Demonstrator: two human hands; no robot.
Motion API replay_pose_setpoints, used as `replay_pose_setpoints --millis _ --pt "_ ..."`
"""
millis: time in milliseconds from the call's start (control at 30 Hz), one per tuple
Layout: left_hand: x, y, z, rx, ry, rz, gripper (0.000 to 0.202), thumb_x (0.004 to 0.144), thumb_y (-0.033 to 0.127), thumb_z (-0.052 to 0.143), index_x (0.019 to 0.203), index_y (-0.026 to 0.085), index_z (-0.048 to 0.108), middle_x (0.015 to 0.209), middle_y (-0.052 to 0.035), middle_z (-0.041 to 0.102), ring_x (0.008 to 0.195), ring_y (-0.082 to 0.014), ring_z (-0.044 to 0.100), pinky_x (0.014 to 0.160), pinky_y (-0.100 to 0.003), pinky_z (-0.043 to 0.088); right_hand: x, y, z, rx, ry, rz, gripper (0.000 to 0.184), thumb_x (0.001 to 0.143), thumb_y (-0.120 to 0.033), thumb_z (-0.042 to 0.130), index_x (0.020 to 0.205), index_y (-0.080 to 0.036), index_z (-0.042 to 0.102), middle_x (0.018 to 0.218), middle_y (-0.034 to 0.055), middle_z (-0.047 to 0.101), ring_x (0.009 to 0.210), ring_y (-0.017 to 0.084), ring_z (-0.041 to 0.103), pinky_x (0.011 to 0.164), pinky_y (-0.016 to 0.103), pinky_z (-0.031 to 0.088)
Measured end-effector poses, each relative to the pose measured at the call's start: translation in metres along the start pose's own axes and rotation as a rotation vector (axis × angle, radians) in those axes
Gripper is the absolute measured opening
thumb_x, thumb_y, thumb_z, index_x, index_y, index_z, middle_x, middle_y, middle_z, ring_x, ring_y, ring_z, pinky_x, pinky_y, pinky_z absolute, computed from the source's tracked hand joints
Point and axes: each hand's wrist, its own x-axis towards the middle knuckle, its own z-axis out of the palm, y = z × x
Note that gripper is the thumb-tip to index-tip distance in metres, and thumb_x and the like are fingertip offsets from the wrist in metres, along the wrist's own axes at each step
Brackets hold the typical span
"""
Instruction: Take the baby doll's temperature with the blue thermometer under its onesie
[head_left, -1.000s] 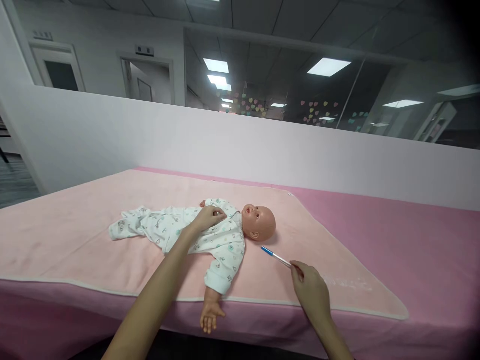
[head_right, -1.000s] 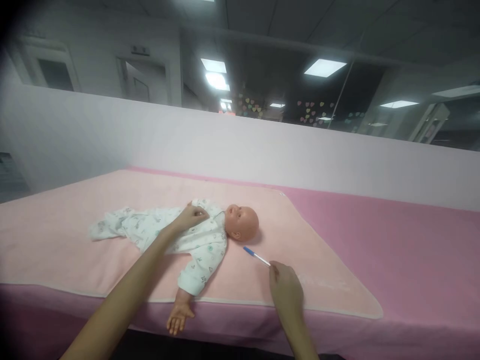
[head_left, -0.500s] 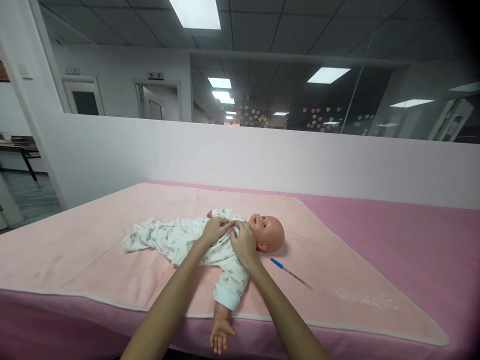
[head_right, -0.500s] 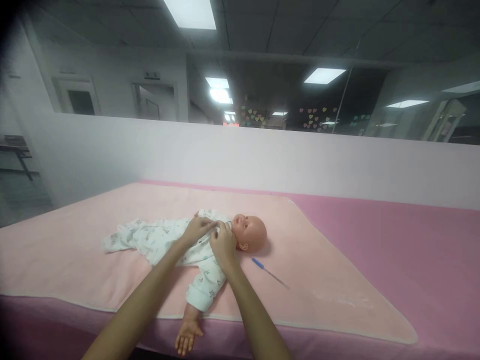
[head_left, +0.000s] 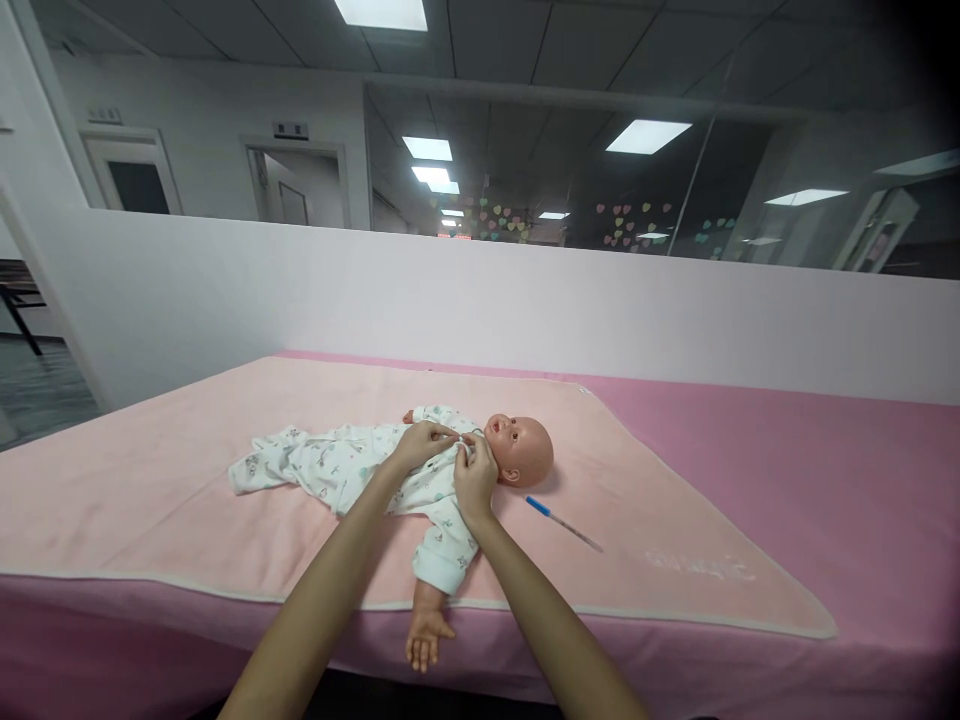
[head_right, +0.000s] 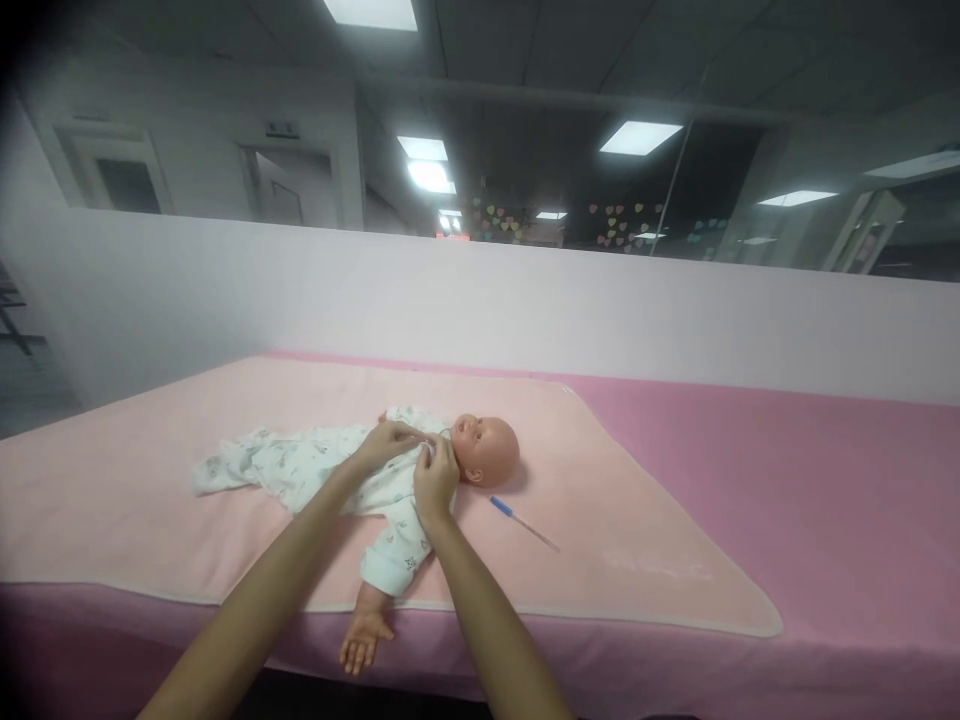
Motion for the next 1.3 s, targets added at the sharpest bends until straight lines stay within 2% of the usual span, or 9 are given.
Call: replay_pose_setpoints --millis 200,300,500,733,867,1033,1200,1300 --pt "0.004 -0.001 0.004 -0.185 -0.004 0.043 0.033 0.068 0.039 0.052 0.081 0.012 0.065 0.07 -0.003 0.06 0.067 -0.0118 0.051 0.061 -0.02 0.038 0.0 0.0 0.001 0.059 0.081 0.003 0.016 0.079 -0.023 0.042 0.086 -0.017 0.055 0.084 0.0039 0.06 0.076 0.015 0.054 0.069 0.024 0.04" --pt "0.003 0.0 0.005 -0.25 0.01 0.052 0.029 0.069 0.037 0.051 0.079 0.012 0.062 0.08 -0.0044 0.06 0.077 -0.0132 0.052 0.069 -0.022 0.04 0.0 0.0 0.001 0.071 0.103 0.005 0.016 0.08 -0.024 0.042 0.085 -0.017 0.055 0.082 0.0038 0.06 0.074 0.014 0.053 0.068 0.024 0.041" --pt "-0.004 0.007 0.003 -0.323 -0.026 0.1 0.023 0.071 0.034 0.049 0.078 0.013 0.058 0.09 -0.0047 0.055 0.085 -0.0133 0.05 0.079 -0.024 0.039 0.0 -0.002 0.0 0.034 0.066 0.014 0.018 0.08 -0.026 0.041 0.082 -0.017 0.057 0.079 0.0035 0.061 0.072 0.013 0.054 0.067 0.023 0.041" --pt "-0.004 0.01 0.0 -0.365 -0.098 0.007 0.024 0.07 0.032 0.049 0.076 0.011 0.058 0.086 -0.0048 0.057 0.084 -0.0141 0.051 0.08 -0.025 0.039 0.001 -0.002 -0.003 -0.032 -0.064 0.019 0.028 0.081 -0.024 0.037 0.095 -0.02 0.061 0.087 0.0038 0.066 0.07 0.015 0.059 0.067 0.024 0.043" --pt "-0.005 0.008 -0.002 -0.379 -0.111 0.033 0.032 0.073 0.04 0.046 0.075 0.011 0.058 0.082 -0.0046 0.057 0.08 -0.0128 0.051 0.077 -0.025 0.039 0.002 -0.001 -0.006 0.001 -0.106 -0.013 0.03 0.081 -0.019 0.035 0.093 -0.02 0.062 0.089 0.0022 0.066 0.079 0.015 0.059 0.072 0.024 0.043" --pt "-0.008 0.008 -0.003 -0.271 -0.14 0.08 0.03 0.066 0.037 0.057 0.083 0.012 0.059 0.088 -0.0045 0.056 0.085 -0.0139 0.051 0.076 -0.023 0.039 0.002 -0.002 -0.008 0.026 -0.118 -0.03 0.029 0.08 -0.015 0.036 0.092 -0.02 0.062 0.092 0.0011 0.065 0.085 0.014 0.058 0.076 0.024 0.043" --pt "-0.005 0.0 0.001 -0.27 -0.122 0.084 0.029 0.071 0.038 0.051 0.085 0.013 0.058 0.092 -0.0046 0.055 0.09 -0.014 0.049 0.082 -0.024 0.038 0.003 -0.002 -0.008 0.007 -0.132 -0.033 0.029 0.081 -0.017 0.035 0.092 -0.02 0.062 0.091 0.0018 0.065 0.083 0.014 0.058 0.076 0.025 0.043" --pt "-0.003 -0.003 0.002 -0.235 -0.121 0.111 0.032 0.074 0.042 0.046 0.083 0.013 0.057 0.088 -0.0038 0.054 0.087 -0.0131 0.048 0.081 -0.024 0.038 0.004 0.0 -0.007 -0.021 -0.132 -0.013 0.028 0.082 -0.02 0.036 0.092 -0.02 0.062 0.089 0.0029 0.065 0.081 0.015 0.059 0.074 0.025 0.043"
